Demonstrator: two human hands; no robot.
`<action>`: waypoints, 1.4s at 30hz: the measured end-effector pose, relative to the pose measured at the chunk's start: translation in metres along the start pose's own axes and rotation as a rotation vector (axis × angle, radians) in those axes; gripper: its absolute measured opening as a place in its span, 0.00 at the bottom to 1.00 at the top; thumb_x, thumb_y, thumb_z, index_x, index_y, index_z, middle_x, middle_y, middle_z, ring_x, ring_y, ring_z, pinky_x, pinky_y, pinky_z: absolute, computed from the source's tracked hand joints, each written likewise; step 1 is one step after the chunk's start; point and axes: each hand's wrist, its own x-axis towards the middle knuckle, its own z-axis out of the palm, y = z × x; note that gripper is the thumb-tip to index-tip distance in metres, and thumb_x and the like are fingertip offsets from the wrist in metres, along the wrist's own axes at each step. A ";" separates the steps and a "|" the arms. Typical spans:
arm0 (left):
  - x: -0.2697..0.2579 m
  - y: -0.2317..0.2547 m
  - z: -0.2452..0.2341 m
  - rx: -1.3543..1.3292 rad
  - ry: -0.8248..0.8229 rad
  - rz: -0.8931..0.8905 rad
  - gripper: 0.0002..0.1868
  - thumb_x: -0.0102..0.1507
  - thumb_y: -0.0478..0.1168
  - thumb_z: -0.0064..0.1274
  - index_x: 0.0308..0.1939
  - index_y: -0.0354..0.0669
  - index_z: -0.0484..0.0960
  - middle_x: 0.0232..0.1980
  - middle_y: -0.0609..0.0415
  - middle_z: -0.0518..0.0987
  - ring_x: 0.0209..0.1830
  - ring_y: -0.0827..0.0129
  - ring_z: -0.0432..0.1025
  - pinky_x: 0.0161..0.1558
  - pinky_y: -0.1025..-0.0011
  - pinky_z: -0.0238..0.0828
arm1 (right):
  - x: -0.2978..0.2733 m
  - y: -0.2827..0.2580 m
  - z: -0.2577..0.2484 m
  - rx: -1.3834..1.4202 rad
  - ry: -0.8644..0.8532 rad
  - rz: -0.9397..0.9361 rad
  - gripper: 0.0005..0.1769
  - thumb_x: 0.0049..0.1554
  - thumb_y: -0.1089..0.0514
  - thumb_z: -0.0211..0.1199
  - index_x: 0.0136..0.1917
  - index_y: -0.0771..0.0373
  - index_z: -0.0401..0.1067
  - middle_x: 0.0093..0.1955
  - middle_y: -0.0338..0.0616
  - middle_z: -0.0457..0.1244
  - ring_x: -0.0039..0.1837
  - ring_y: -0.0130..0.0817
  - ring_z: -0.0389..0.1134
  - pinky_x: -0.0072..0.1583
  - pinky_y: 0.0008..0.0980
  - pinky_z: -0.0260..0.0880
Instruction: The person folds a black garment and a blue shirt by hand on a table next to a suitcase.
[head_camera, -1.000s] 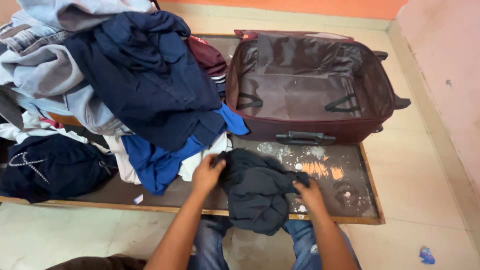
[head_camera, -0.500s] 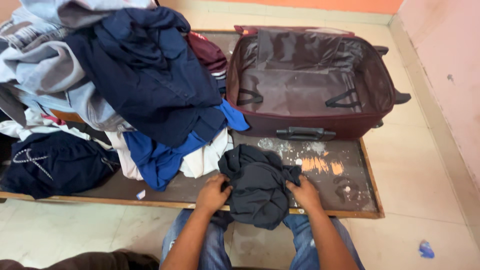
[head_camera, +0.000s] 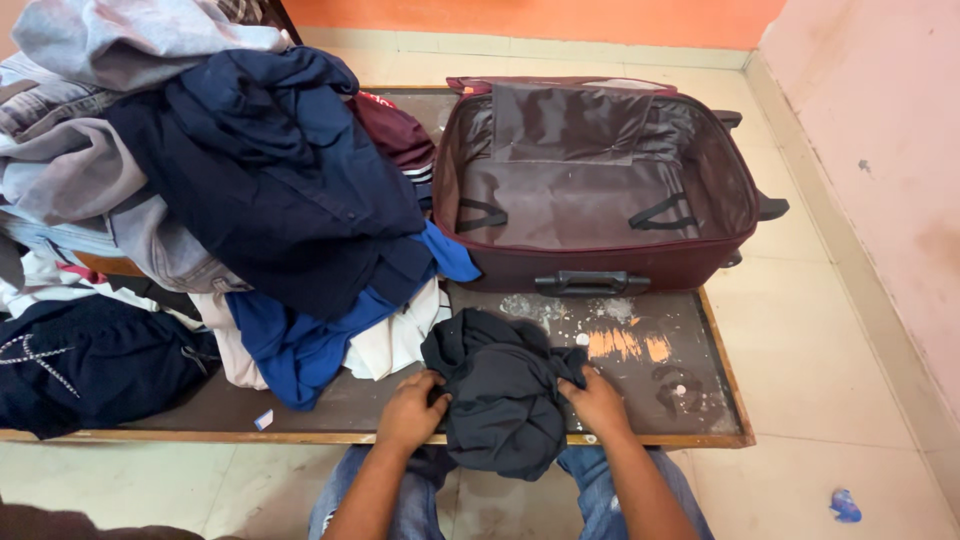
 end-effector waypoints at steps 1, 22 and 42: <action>0.000 0.001 0.000 0.004 0.008 -0.007 0.17 0.56 0.46 0.60 0.47 0.45 0.83 0.52 0.49 0.82 0.57 0.51 0.73 0.57 0.59 0.69 | 0.000 0.000 0.001 0.000 0.000 -0.001 0.29 0.52 0.42 0.66 0.60 0.62 0.74 0.55 0.60 0.71 0.61 0.54 0.71 0.62 0.43 0.68; 0.097 0.023 -0.038 0.541 0.201 -0.034 0.13 0.59 0.48 0.51 0.33 0.46 0.84 0.38 0.45 0.83 0.40 0.49 0.80 0.43 0.52 0.77 | 0.027 0.014 0.006 0.603 0.031 0.002 0.21 0.60 0.51 0.65 0.60 0.69 0.75 0.50 0.48 0.71 0.45 0.34 0.71 0.48 0.35 0.75; 0.104 0.139 -0.349 -0.267 0.245 0.252 0.21 0.67 0.50 0.61 0.52 0.37 0.75 0.44 0.53 0.76 0.44 0.67 0.70 0.49 0.62 0.66 | -0.076 -0.198 -0.162 0.548 0.500 -0.660 0.15 0.63 0.54 0.66 0.56 0.69 0.77 0.49 0.41 0.72 0.50 0.24 0.71 0.56 0.25 0.70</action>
